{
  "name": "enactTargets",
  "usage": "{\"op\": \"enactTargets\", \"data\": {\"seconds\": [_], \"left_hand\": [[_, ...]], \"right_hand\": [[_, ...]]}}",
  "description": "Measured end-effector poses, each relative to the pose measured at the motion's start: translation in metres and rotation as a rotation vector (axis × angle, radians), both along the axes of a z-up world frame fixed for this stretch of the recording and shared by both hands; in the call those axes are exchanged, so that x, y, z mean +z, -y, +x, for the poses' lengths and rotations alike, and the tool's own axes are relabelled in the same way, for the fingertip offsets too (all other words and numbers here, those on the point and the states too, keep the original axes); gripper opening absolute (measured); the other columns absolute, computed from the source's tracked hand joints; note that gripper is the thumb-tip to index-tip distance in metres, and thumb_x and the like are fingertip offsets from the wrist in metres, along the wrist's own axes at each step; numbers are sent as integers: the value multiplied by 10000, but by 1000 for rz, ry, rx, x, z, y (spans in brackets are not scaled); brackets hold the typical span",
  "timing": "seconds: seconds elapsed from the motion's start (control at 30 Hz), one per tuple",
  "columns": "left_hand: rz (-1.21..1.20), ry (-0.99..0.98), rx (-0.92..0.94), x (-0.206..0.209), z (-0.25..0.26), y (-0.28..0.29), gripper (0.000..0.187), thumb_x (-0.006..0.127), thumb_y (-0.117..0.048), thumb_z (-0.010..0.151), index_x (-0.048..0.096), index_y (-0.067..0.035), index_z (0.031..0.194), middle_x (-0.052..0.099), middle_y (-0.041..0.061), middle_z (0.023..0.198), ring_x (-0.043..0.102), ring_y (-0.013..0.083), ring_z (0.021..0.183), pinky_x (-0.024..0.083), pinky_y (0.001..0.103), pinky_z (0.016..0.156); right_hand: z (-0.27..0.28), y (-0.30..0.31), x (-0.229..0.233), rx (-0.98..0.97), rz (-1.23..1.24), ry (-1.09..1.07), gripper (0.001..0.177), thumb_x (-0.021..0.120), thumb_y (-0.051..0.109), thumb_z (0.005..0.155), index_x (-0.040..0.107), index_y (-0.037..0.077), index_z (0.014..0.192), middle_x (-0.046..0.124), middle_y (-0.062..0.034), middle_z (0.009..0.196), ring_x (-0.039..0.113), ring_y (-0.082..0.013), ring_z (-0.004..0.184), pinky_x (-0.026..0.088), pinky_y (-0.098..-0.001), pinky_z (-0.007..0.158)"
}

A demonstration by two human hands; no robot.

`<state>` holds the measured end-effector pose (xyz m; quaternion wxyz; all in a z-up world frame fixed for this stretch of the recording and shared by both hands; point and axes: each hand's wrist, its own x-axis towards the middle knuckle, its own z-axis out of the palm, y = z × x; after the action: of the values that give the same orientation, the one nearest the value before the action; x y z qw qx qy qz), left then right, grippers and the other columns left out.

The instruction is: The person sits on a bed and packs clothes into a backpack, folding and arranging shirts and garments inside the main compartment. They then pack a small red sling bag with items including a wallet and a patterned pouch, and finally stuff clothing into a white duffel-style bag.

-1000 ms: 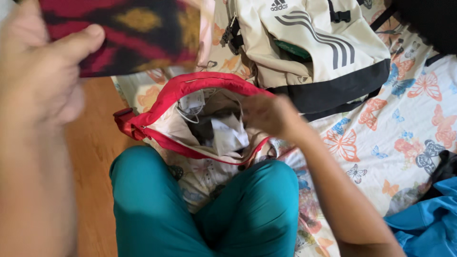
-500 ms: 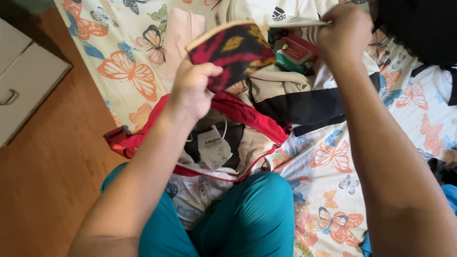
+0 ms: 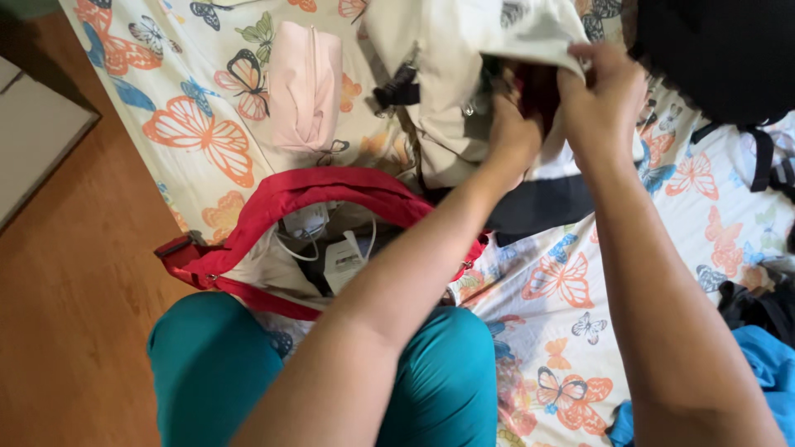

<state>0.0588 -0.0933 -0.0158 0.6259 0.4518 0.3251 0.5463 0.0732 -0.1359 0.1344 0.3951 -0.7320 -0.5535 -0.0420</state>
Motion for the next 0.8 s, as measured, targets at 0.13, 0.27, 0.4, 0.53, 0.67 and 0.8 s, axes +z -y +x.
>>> {"op": "enactTargets", "data": {"seconds": [0.13,0.27,0.4,0.53,0.67,0.8], "left_hand": [[-123,-368,-402,2,-28,-29,569,783,-189,742,599,11,1243,731,198,1182,707,262,1064,562,375,919],[26,-594,-173,5,-41,-26,391,712,-232,794,684,-42,1135,784,175,1121,752,214,1021,609,345,917],[165,-453,-541,-19,-19,3,237,627,-173,944,782,7,931,816,223,893,792,245,828,605,383,780],[410,-372,-667,-23,-29,-1,196,614,-126,897,730,-14,1008,774,176,992,739,259,944,578,368,819],[713,-505,-540,23,-156,-46,324,636,-29,846,788,-55,1130,778,120,1016,709,193,902,571,351,787],[538,-587,-613,58,-324,-76,138,638,-151,1034,683,-23,1061,736,79,970,683,148,870,552,312,747]], "right_hand": [[20,14,-23,-151,-108,-569,188,677,63,968,732,-4,1135,712,-55,892,608,-91,684,469,-240,575],[21,15,-34,-6,9,-586,199,672,12,998,723,-40,1183,734,-84,958,655,-99,782,507,-229,691],[0,0,-35,115,5,-294,165,660,-15,1013,741,-44,1154,728,-103,943,662,-127,800,516,-263,719],[-11,1,-29,89,1,-174,107,688,28,1031,747,-21,1105,759,-96,932,692,-127,827,548,-279,747],[-26,27,-32,121,-104,-46,116,711,47,1030,740,-12,1125,725,-122,944,667,-197,824,531,-320,738],[-75,57,-56,329,-63,19,84,601,-61,976,658,-12,1014,671,-143,986,671,-271,928,538,-327,823]]}}
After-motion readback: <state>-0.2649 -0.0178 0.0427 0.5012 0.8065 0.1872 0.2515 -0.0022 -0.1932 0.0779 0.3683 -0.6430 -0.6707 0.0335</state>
